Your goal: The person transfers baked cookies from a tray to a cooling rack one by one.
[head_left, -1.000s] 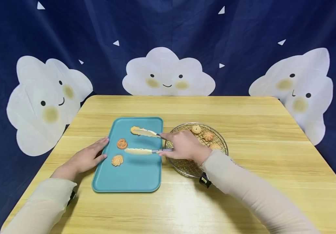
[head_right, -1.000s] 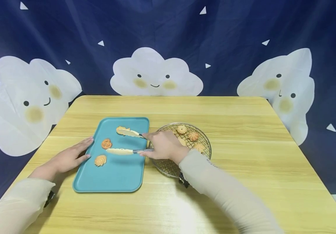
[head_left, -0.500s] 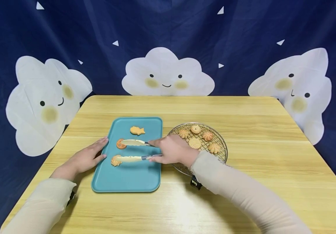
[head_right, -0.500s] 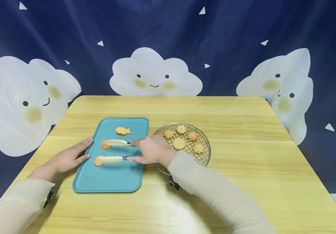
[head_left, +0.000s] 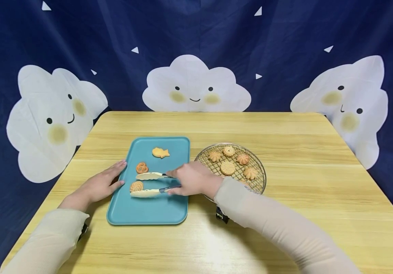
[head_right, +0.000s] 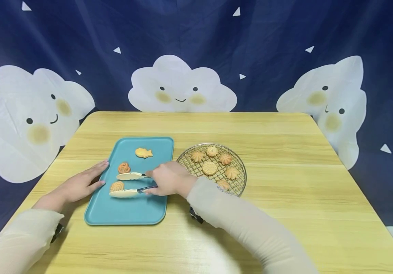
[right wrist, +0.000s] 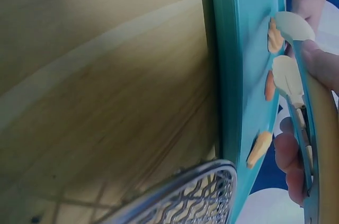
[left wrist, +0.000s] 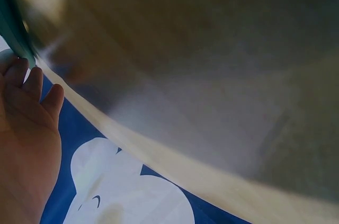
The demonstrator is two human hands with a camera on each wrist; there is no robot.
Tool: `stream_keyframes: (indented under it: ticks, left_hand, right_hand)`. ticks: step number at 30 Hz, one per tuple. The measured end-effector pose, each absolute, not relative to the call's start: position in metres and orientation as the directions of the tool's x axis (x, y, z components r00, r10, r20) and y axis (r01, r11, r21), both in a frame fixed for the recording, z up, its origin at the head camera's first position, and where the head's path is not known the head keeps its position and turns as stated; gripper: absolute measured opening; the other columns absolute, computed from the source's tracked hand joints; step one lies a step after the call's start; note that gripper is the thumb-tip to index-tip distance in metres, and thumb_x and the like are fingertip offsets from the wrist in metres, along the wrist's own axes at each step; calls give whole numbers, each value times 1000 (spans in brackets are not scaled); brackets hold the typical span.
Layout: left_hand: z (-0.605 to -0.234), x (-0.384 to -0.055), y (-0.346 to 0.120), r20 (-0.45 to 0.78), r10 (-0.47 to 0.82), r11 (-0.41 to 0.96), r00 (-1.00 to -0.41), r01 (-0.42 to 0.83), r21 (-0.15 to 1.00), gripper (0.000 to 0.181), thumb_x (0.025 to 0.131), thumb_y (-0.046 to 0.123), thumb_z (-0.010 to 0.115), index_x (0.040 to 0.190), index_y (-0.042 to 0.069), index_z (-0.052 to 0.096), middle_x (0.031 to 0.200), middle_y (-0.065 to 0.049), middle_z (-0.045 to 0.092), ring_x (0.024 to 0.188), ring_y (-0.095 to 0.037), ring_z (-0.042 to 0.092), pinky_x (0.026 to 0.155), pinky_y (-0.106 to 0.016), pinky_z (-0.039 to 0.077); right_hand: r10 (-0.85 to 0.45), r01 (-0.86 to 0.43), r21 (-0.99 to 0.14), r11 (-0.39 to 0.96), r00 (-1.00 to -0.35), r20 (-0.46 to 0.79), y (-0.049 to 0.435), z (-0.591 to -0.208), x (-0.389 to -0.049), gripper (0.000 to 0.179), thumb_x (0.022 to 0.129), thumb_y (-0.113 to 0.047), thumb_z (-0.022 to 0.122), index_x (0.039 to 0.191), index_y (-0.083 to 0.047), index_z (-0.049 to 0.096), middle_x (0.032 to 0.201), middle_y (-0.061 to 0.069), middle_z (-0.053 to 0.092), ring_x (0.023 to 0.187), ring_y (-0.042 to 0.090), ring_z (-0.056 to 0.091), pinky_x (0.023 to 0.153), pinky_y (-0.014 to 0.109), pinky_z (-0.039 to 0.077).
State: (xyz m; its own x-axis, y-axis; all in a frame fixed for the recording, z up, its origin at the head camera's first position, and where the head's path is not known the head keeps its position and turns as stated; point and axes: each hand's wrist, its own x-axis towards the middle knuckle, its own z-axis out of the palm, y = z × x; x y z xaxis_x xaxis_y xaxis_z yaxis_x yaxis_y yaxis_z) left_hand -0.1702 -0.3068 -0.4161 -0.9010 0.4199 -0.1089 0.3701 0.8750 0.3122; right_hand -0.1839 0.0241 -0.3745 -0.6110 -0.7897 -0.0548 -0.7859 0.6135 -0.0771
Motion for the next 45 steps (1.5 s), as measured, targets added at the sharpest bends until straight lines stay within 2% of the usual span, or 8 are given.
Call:
stream_keyframes:
  ticks: [9,21,23,26,30,37,41,45]
  left_hand:
    - [-417,-171,-308,-107,424,874,-899,376,308,69,99,36,51,150,0,24,154,-21,20,138,-42,21,107,-58,23]
    - [-417,-171,-307,-108,435,868,-894,384,313,69,99,36,51,150,-1,23,154,-22,20,138,-42,21,107,-58,23]
    - [-417,-171,-306,-110,436,867,-893,385,316,69,99,37,50,150,-1,23,154,-22,20,138,-42,21,107,-59,23]
    - [-418,-172,-307,-112,436,868,-893,384,315,69,99,38,50,150,-1,23,154,-22,20,138,-42,21,107,-59,23]
    - [-417,-172,-307,-112,431,871,-895,381,311,69,99,36,50,150,-1,23,154,-22,20,138,-42,21,107,-59,23]
    - [-415,-172,-307,-113,431,871,-895,380,310,69,99,36,51,150,-2,23,154,-22,20,138,-43,22,106,-59,24]
    - [-415,-171,-307,-120,426,873,-897,373,314,69,99,37,50,150,-1,23,154,-22,20,138,-43,21,106,-59,23]
    - [-415,-171,-307,-121,427,873,-896,373,314,69,100,37,50,150,-1,23,154,-22,19,138,-42,21,106,-59,23]
  right_hand:
    - [-788,-786,-57,615,-611,-74,16,-375,-182,63,88,-60,56,136,-19,56,66,-10,56,49,6,48,42,21,40]
    - [-791,-786,-92,611,-611,-40,22,-378,-181,61,89,-58,56,135,-18,57,63,-9,55,44,5,44,40,21,38]
    - [-791,-786,-101,610,-611,-28,24,-378,-181,61,90,-58,56,135,-18,57,70,-6,62,43,4,44,38,21,38]
    - [-793,-788,-111,605,-609,-3,29,-376,-181,60,90,-57,56,135,-16,57,97,0,71,46,5,50,37,19,38]
    - [-799,-797,-104,594,-601,41,36,-375,-181,60,91,-56,55,135,-15,56,122,3,64,52,6,57,36,18,37]
    - [-813,-840,-82,536,-540,219,52,-378,-181,60,89,-54,59,131,-11,60,121,5,64,35,4,42,32,15,29]
    - [-805,-854,-63,517,-510,303,62,-378,-181,60,88,-53,61,129,-10,61,119,6,65,46,8,58,32,13,27]
    - [-791,-856,-76,511,-503,349,72,-377,-181,60,86,-51,64,130,-9,60,119,7,65,69,16,70,34,12,29]
